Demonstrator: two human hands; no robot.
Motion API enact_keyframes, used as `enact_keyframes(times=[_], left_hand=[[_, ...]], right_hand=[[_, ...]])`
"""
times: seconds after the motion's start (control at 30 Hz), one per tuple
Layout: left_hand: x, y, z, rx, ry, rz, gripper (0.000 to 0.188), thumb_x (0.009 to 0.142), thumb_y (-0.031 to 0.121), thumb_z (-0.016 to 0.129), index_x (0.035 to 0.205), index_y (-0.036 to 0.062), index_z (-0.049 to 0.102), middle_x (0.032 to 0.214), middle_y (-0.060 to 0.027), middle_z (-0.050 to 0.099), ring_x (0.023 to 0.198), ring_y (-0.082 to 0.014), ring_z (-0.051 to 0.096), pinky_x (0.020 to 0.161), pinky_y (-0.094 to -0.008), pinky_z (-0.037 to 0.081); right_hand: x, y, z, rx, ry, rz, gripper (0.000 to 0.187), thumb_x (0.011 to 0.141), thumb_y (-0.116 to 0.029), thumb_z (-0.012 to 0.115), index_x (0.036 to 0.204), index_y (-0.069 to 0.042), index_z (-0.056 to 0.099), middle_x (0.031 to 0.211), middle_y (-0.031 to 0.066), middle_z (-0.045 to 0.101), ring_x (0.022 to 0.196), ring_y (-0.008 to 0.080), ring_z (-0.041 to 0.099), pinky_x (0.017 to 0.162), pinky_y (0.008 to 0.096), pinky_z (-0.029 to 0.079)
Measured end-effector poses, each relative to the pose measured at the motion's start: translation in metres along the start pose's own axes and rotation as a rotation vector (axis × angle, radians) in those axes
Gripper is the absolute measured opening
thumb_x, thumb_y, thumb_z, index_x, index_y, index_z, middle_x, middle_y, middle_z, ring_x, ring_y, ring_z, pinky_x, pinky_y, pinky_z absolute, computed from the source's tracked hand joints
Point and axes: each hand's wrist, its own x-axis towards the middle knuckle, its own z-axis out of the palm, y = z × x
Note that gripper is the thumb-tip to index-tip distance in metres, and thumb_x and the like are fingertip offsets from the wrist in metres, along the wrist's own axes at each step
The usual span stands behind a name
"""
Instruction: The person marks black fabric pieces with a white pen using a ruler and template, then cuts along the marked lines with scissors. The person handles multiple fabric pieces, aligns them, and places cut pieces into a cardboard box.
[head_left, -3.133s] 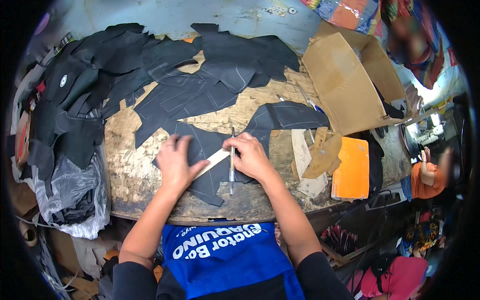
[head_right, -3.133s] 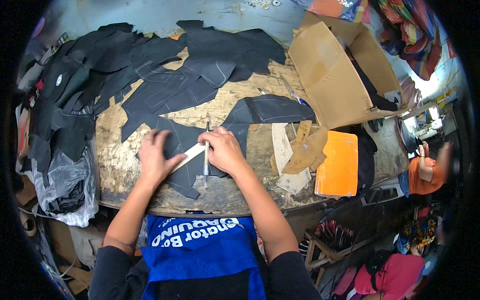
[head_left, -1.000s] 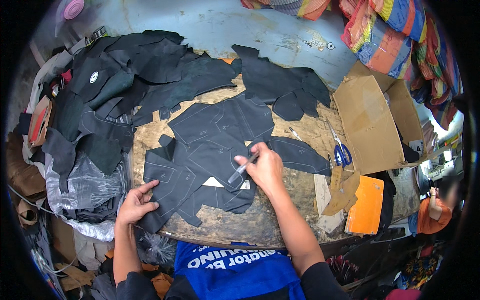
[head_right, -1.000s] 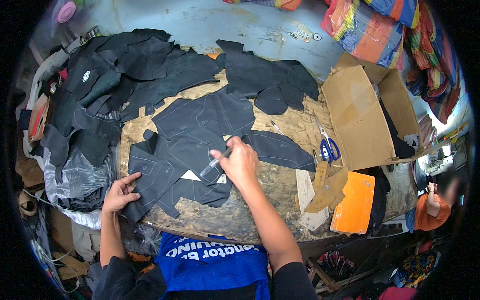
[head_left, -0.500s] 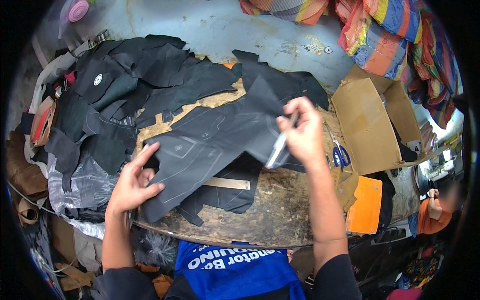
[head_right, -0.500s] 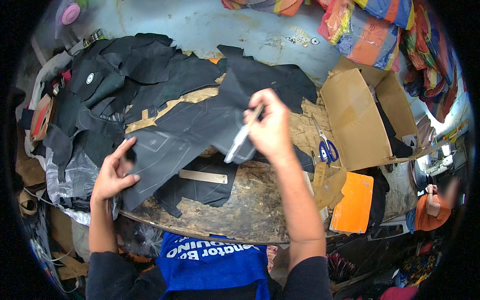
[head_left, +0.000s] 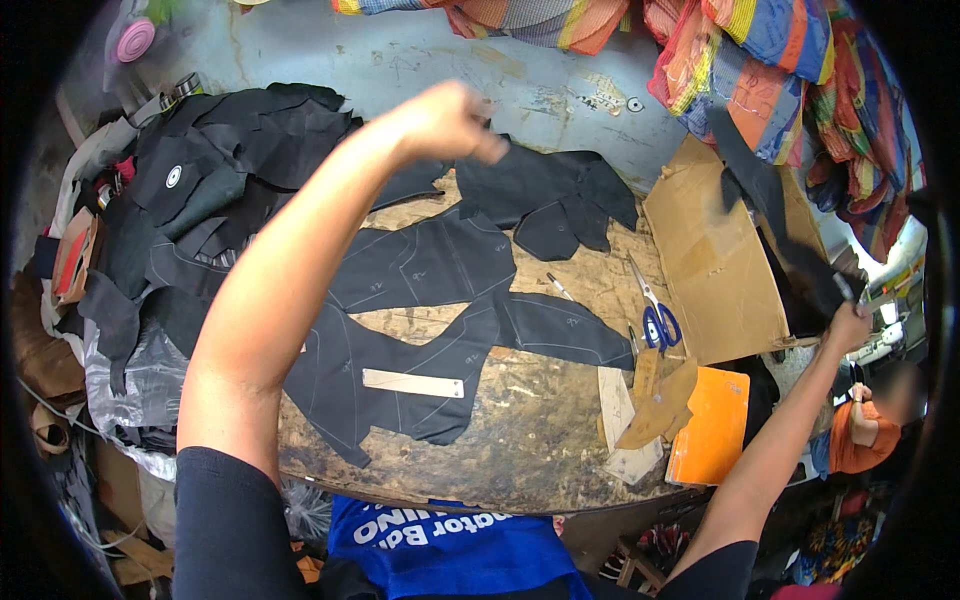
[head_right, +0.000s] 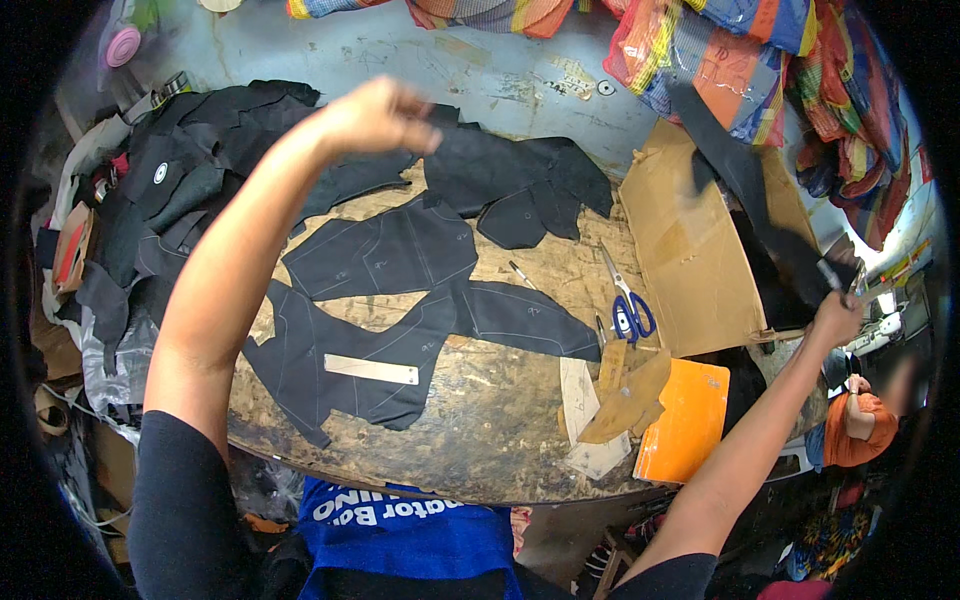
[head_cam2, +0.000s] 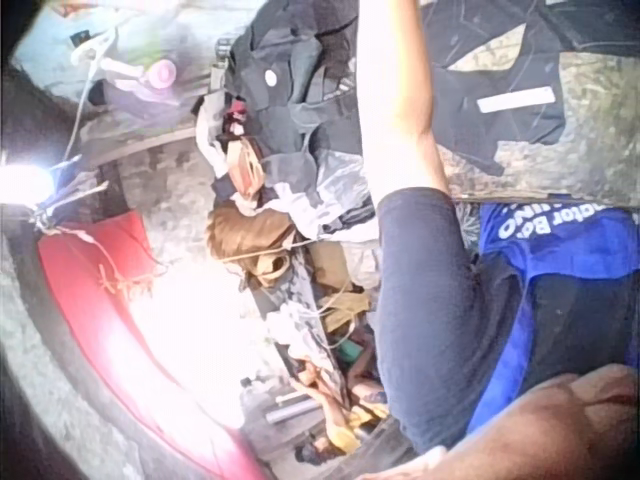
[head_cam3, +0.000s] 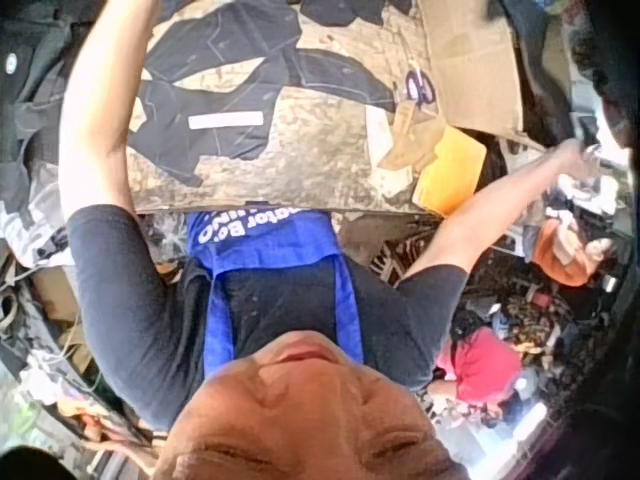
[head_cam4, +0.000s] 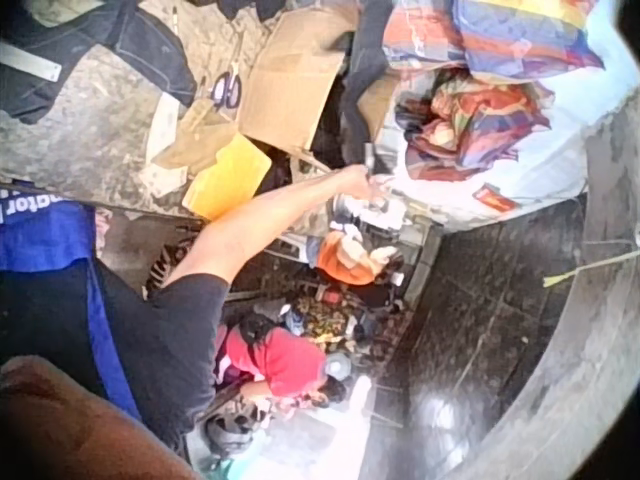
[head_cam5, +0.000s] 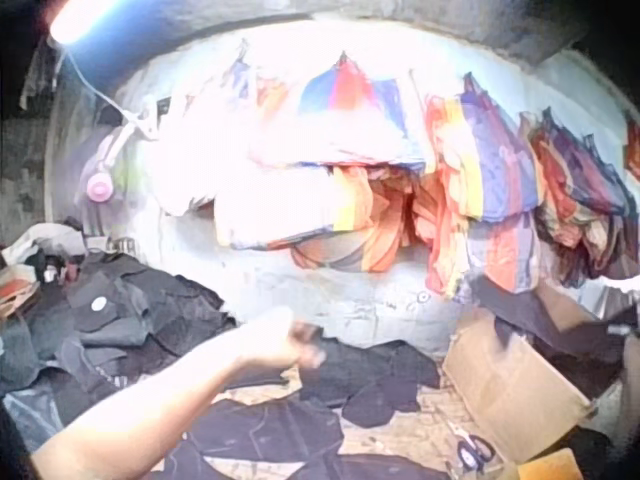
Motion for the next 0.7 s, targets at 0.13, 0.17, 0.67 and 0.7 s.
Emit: enact_keyframes(times=[0.13,0.17,0.67,0.7], left_hand=[[-0.052,-0.11,0.063,0.285,-0.164,-0.626,0.087,0.052,0.047,0.087,0.112,-0.0092,0.058,0.117,-0.0251,0.059,0.11,-0.0332,0.057,0.091,-0.0366,0.047],[-0.068,-0.129,0.071,0.27,-0.187,-0.716,0.089,0.05,0.043,0.088,0.116,-0.0087,0.056,0.119,-0.0247,0.058,0.111,-0.0339,0.057,0.092,-0.0363,0.047],[-0.105,0.042,-0.003,0.323,0.343,0.588,0.025,0.065,0.001,0.068,0.087,0.0024,0.056,0.083,-0.0155,0.06,0.08,-0.0337,0.059,0.071,-0.0384,0.048],[-0.115,0.051,-0.011,0.34,0.432,0.67,0.028,0.066,0.0,0.07,0.091,0.0032,0.058,0.087,-0.0132,0.062,0.082,-0.0297,0.061,0.073,-0.0359,0.049]], right_hand=[[-0.037,0.0,-0.001,-0.192,-0.246,-0.173,0.033,0.073,-0.024,0.067,0.098,-0.003,0.064,0.098,0.0171,0.067,0.092,0.0345,0.063,0.082,0.04,0.048],[-0.046,-0.019,-0.01,-0.162,-0.208,-0.179,0.034,0.075,-0.025,0.069,0.1,-0.003,0.063,0.099,0.0169,0.066,0.092,0.0343,0.063,0.082,0.0396,0.048],[-0.286,-0.38,-0.145,1.13,-0.715,-0.942,0.037,0.07,-0.016,0.076,0.102,-0.006,0.06,0.101,0.0158,0.065,0.099,0.0284,0.06,0.078,0.0389,0.047],[-0.286,-0.386,-0.151,1.09,-0.917,-0.827,0.03,0.072,-0.009,0.073,0.098,-0.006,0.06,0.09,0.0145,0.067,0.088,0.0249,0.064,0.071,0.0361,0.049]])
